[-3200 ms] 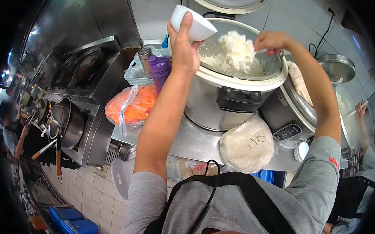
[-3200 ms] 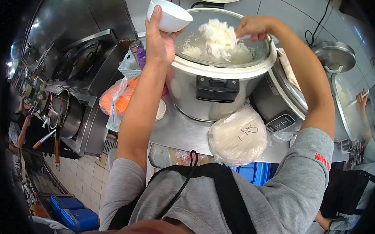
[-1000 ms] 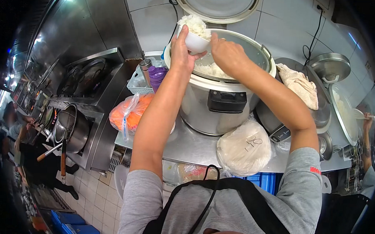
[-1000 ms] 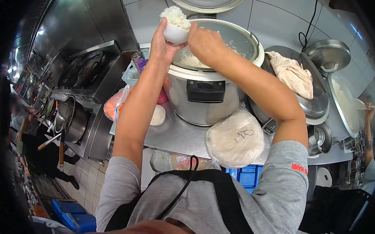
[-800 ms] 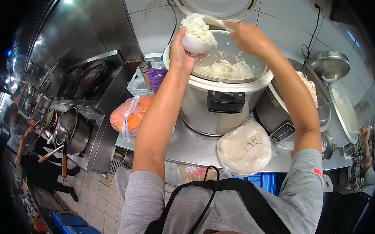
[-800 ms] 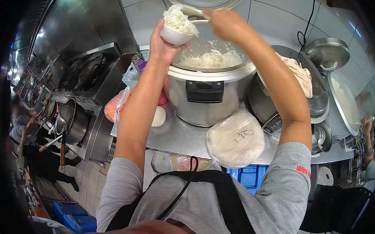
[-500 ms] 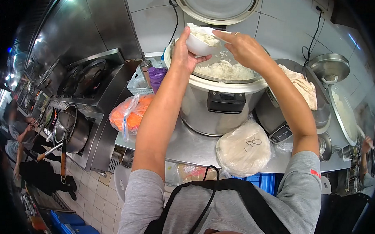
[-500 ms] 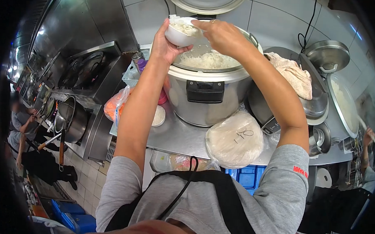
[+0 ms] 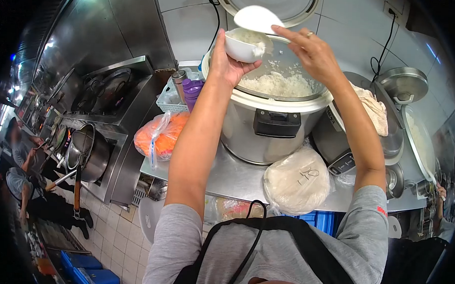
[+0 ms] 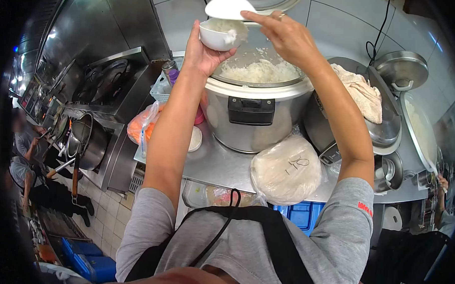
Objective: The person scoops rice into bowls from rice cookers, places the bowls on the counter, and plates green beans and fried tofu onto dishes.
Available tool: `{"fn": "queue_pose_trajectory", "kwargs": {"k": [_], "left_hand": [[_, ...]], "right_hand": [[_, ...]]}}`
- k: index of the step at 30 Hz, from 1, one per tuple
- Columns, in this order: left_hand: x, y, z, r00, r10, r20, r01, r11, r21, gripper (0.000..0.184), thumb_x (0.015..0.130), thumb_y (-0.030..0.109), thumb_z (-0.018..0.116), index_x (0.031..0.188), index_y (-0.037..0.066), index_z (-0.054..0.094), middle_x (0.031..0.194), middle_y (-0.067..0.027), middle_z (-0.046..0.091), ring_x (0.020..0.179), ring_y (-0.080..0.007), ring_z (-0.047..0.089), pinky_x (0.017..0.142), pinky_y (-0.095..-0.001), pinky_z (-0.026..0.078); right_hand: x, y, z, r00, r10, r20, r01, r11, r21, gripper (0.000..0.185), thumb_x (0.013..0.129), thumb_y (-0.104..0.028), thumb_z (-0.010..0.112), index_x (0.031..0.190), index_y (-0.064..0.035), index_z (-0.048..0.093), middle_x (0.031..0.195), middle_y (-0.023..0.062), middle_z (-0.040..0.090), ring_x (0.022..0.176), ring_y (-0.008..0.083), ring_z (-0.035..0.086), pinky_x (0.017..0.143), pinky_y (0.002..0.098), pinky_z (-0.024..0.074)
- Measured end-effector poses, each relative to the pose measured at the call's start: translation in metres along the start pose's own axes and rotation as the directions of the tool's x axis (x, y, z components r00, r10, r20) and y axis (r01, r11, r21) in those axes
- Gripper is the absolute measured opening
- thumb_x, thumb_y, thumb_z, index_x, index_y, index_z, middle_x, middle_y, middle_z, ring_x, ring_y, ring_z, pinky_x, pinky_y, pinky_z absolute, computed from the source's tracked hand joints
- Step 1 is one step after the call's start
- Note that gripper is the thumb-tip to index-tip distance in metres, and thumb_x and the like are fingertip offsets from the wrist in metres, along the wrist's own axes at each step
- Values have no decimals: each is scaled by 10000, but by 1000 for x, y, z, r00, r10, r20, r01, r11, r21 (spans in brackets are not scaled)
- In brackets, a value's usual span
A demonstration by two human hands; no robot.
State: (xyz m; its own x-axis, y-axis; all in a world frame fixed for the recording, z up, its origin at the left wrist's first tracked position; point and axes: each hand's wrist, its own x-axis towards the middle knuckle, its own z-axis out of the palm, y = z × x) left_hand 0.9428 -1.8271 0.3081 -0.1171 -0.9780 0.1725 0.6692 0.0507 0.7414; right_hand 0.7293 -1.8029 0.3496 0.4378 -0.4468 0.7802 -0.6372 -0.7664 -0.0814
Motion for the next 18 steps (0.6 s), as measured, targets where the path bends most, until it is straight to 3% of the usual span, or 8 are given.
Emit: {"fn": "queue_pose_trajectory", "kwargs": {"k": [3, 4, 7, 9, 12, 15, 16, 18], "left_hand": [[8, -2, -7, 998, 1, 58, 3, 998, -57, 695, 905, 613, 249, 1324, 69, 351, 1228, -212, 480, 1020, -425, 551, 701, -459, 568], [7, -1, -6, 1000, -16, 11, 17, 998, -56, 699, 909, 606, 219, 1335, 64, 335, 1223, -225, 477, 995, -461, 553, 694, -460, 578], [5, 2, -5, 995, -50, 85, 55, 997, -58, 697, 904, 603, 248, 1335, 62, 334, 1222, -234, 474, 994, -469, 549, 677, -458, 573], [2, 3, -4, 989, -34, 142, 39, 999, -31, 691, 894, 602, 286, 1331, 70, 340, 1224, -230, 476, 999, -445, 558, 656, -451, 569], [-4, 3, 0, 985, -17, 173, 19, 1000, -15, 660, 874, 583, 348, 1308, 87, 381, 1215, -205, 500, 1004, -391, 575, 625, -448, 560], [-11, 6, 4, 976, 12, 218, -8, 1000, -19, 605, 855, 549, 386, 1265, 107, 443, 1180, -163, 548, 994, -335, 595, 603, -452, 552], [-13, 6, 5, 971, 24, 239, -18, 1000, -25, 586, 849, 537, 394, 1248, 114, 465, 1165, -148, 566, 989, -318, 602, 597, -453, 550], [-15, 7, 9, 975, 32, 218, -35, 999, 12, 565, 837, 525, 402, 1219, 120, 495, 1139, -132, 588, 978, -314, 608, 586, -460, 546]], "right_hand": [[-13, 4, 0, 986, -164, -34, 166, 983, 74, 475, 849, -78, 568, 1218, -377, 547, 790, 38, 565, 683, 206, 572, 647, 348, 504], [-14, 6, 5, 986, -166, -34, 167, 985, 43, 480, 845, -75, 571, 1215, -379, 549, 789, 33, 565, 682, 197, 575, 640, 343, 507], [-19, 14, 18, 988, -155, -23, 154, 988, -19, 488, 841, -72, 576, 1208, -393, 551, 786, 22, 565, 675, 176, 579, 620, 340, 514], [-14, 23, 25, 991, -133, -1, 133, 991, -14, 485, 845, -82, 573, 1203, -408, 549, 785, 19, 565, 664, 173, 579, 608, 356, 516], [-11, 32, 27, 971, -239, -16, 238, 970, -50, 447, 862, -105, 572, 1243, -337, 537, 789, -8, 574, 642, 151, 571, 563, 316, 510], [-6, 38, 23, 998, -15, -53, 39, 866, 499, 407, 874, -110, 572, 1277, -146, 526, 793, -11, 548, 626, 107, 521, 521, 243, 431], [-5, 39, 15, 986, 133, 104, -169, 798, 578, 414, 882, -130, 565, 1291, -117, 505, 790, -16, 543, 597, 89, 490, 494, 226, 400], [0, 40, -4, 824, 354, 442, -565, 554, 611, 446, 896, -171, 550, 1318, -58, 463, 783, -24, 533, 539, 54, 427, 442, 193, 337]]}}
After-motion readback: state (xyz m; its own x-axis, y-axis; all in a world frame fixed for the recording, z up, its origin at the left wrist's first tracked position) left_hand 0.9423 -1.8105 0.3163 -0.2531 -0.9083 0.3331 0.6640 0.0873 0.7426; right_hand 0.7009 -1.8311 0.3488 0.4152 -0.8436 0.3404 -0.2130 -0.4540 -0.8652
